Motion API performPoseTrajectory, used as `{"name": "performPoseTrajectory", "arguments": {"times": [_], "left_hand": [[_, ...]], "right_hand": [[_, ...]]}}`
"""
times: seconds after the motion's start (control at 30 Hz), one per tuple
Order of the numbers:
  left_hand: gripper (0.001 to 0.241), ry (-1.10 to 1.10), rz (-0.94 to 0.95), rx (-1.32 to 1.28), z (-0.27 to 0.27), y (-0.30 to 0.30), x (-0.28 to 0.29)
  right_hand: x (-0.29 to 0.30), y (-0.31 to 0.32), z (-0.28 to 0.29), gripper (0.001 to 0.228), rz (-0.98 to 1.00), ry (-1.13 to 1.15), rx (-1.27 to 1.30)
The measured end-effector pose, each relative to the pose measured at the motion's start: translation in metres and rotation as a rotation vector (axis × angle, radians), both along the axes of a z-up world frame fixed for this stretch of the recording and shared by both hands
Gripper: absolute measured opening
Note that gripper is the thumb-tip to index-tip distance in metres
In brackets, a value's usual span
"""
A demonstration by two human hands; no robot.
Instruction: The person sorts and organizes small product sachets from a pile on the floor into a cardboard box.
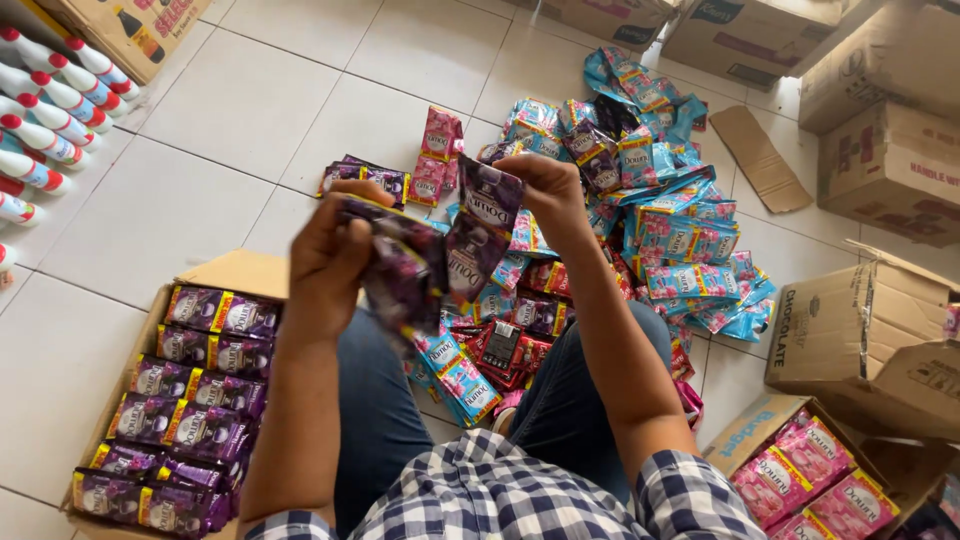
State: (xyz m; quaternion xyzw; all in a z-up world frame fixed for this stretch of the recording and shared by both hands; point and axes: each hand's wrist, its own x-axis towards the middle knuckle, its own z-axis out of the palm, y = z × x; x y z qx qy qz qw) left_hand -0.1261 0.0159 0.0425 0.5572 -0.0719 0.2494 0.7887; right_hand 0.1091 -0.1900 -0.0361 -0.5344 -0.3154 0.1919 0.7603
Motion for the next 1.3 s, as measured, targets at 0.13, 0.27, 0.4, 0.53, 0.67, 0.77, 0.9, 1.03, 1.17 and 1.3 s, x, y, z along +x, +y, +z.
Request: {"name": "performPoseTrajectory", "arguments": {"times": [0.13,0.27,0.4,0.53,0.67,0.77,0.9,1.03,1.17,1.3], "left_hand": [[0.022,0.012,0.008,0.086,-0.007,-0.010,0.022],[0.033,-0.207,0.145,0.229,0.019,-0.013,0.027],[0.022,-0.082,0.086,0.109,0.011,0.010,0.007],[0.016,0.009,0.366,0.192,0.025,0.033,-0.028],[0.019,0.019,0.704,-0.030,0.021,0.079,-0.058],[0.026,0.053,0.958,-0.080,-0.018,0.138,-0.082],[0.041,0.344,1.061,-0.160,-0.075,0.207,-0.160],[0.067,0.609,0.978,0.017,-0.115,0.207,-0.245],[0.089,0.742,1.092,-0.189,-0.190,0.147,-0.275],[0.084,0.595,1.013,-0.625,-0.241,0.097,-0.277]], "right_hand": [[-0.032,0.012,0.054,0.016,0.090,-0.091,0.032],[-0.056,0.038,0.096,0.017,0.153,-0.263,-0.073],[-0.047,0.067,0.097,0.020,0.250,-0.324,-0.168],[-0.082,0.104,0.117,0.045,0.661,0.000,0.062],[-0.137,0.161,0.067,0.098,0.955,-0.053,0.198],[-0.191,0.215,0.030,0.106,0.890,-0.136,0.076],[-0.264,0.278,0.018,0.080,0.833,0.183,-0.227],[-0.302,0.318,-0.003,0.064,0.949,0.389,-0.348],[-0.326,0.344,-0.112,0.047,1.002,0.411,-0.480],[-0.346,0.347,-0.209,0.041,1.037,0.165,-0.593]]}}
